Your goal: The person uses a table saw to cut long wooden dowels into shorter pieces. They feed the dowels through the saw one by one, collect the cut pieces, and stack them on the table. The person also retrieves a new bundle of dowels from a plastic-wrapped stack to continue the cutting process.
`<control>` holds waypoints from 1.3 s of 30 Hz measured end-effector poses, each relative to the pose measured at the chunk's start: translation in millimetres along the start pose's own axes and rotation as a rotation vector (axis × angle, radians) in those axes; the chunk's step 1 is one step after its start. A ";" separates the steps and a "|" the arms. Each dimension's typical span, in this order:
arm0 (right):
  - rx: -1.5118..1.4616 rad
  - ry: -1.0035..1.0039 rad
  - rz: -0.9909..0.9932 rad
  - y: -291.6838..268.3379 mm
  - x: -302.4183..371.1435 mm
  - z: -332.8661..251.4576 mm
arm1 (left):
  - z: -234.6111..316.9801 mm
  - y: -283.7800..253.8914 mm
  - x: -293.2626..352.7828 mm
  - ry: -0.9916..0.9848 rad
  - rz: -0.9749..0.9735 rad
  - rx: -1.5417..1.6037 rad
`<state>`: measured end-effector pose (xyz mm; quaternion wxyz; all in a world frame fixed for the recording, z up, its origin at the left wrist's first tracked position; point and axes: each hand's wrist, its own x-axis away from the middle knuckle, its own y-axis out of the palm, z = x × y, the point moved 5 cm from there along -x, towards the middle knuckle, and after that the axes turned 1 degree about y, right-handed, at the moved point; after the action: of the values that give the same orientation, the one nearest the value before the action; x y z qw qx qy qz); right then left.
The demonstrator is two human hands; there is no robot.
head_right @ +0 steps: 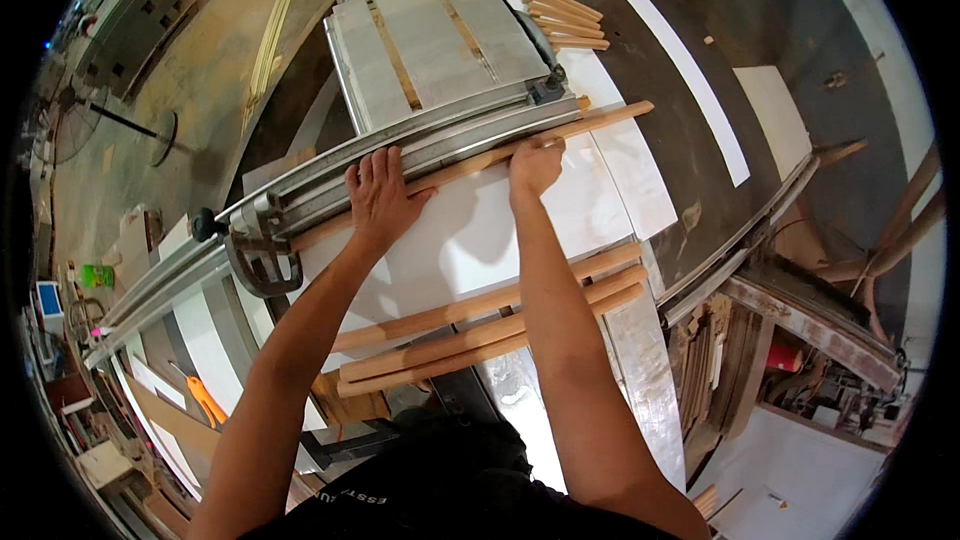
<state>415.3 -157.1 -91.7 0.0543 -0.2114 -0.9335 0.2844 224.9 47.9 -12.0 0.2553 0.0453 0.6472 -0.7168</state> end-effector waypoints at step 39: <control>-0.057 -0.124 -0.150 8.0 24.6 -24.6 | -11.3 -10.5 10.1 0.031 0.079 -0.072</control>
<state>401.4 -128.2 -76.1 0.0117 -0.1242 -0.9560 0.2655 208.7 55.9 -8.3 0.2747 0.0726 0.6741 -0.6818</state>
